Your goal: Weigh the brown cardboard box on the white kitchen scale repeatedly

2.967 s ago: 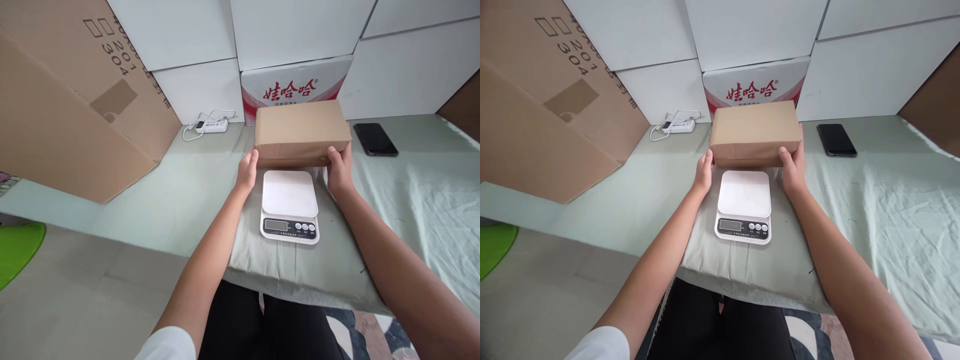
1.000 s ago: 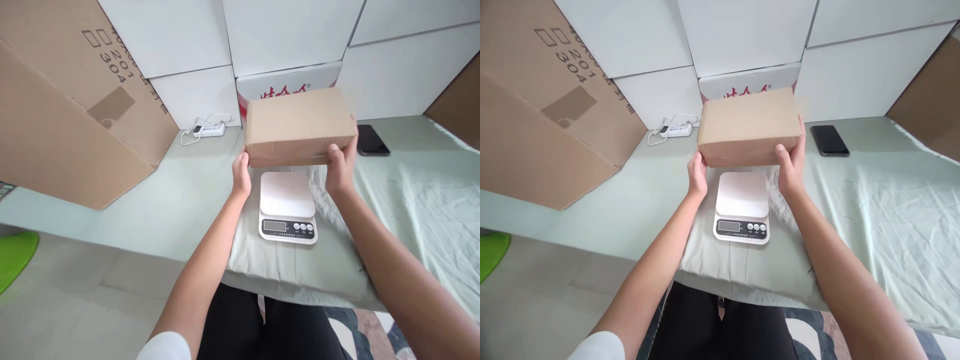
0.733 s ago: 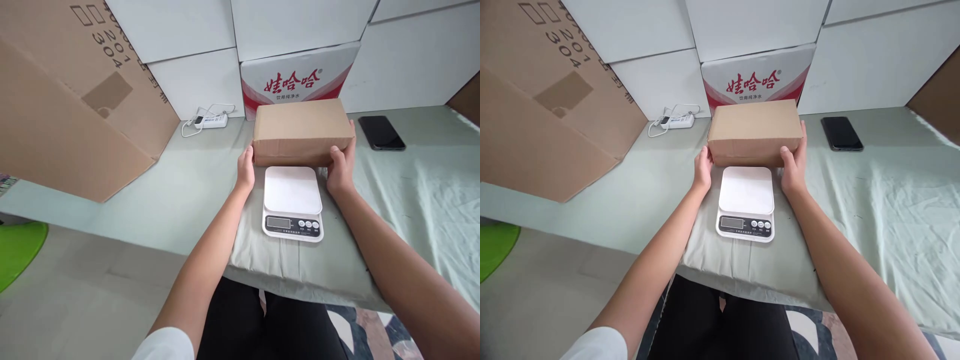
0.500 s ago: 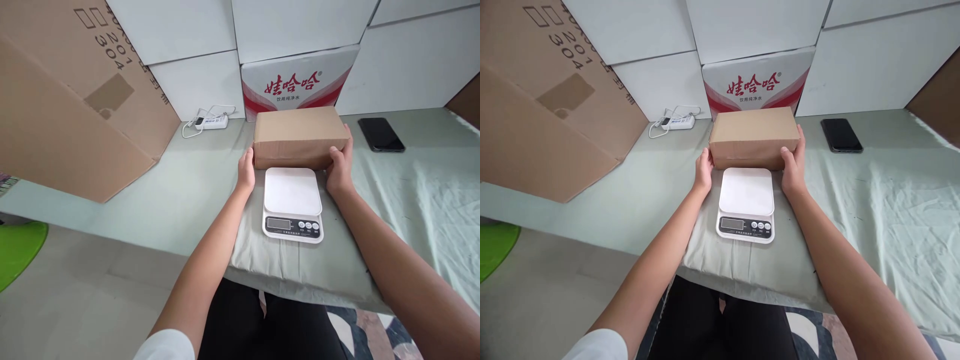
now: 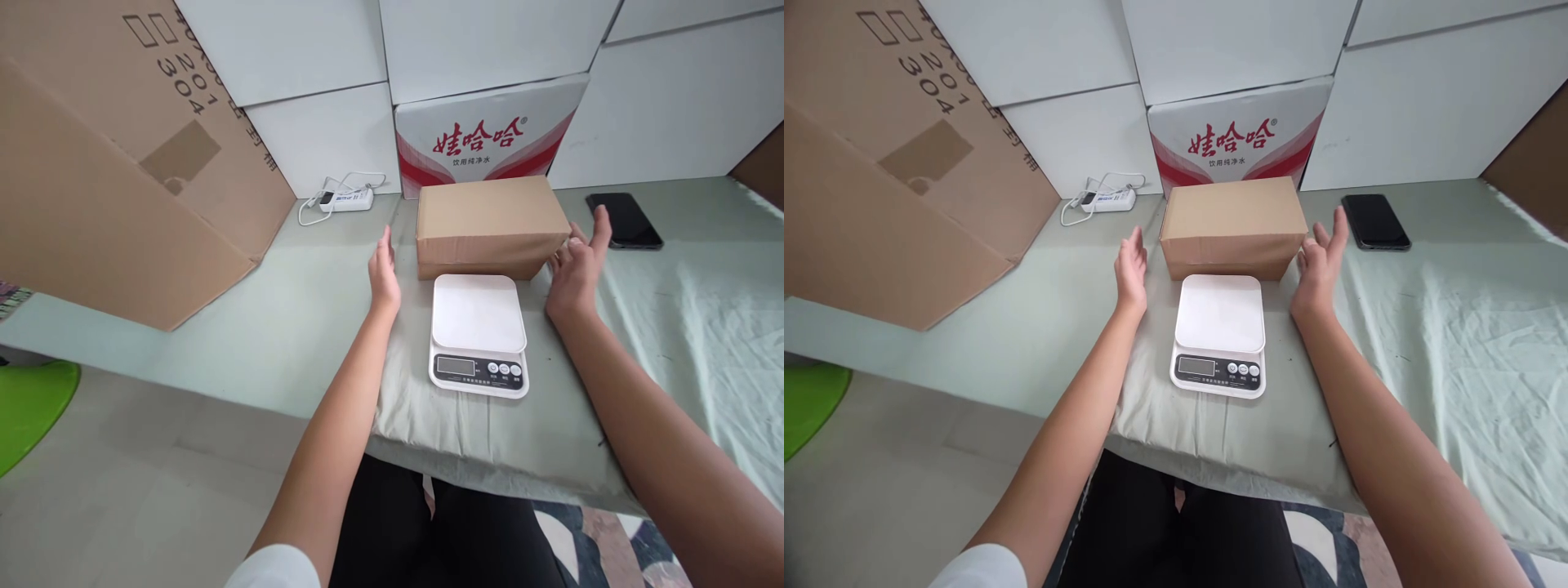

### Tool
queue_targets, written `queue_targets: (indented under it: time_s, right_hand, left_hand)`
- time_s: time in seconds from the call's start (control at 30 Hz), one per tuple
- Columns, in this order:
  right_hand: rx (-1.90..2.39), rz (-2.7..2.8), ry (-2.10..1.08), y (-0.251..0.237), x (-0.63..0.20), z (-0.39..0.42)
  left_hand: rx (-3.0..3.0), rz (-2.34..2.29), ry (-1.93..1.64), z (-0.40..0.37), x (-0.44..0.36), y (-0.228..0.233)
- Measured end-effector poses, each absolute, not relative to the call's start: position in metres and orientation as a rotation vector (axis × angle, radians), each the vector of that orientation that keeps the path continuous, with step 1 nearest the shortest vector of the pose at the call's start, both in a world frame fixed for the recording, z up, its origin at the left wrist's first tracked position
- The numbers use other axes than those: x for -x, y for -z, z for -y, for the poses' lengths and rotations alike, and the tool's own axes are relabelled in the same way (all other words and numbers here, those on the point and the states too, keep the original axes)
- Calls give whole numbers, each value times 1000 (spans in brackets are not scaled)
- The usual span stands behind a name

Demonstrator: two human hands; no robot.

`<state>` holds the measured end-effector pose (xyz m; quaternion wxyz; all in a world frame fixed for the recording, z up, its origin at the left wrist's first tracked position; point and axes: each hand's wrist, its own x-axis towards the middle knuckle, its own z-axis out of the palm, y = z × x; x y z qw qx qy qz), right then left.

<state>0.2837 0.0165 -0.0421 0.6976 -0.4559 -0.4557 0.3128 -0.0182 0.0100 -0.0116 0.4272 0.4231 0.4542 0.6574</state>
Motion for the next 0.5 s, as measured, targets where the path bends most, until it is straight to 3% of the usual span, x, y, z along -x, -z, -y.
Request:
queue_targets:
  time_s: [0.1,0.5]
  right_hand:
    - [1048,789,-750,30,-281,-9]
    - [1031,789,-860,23,-271,-5]
  left_hand:
    - [-1032,-1168,-1671,-7,25,4]
    - [-1026,-1125,-1623,-10,20,12]
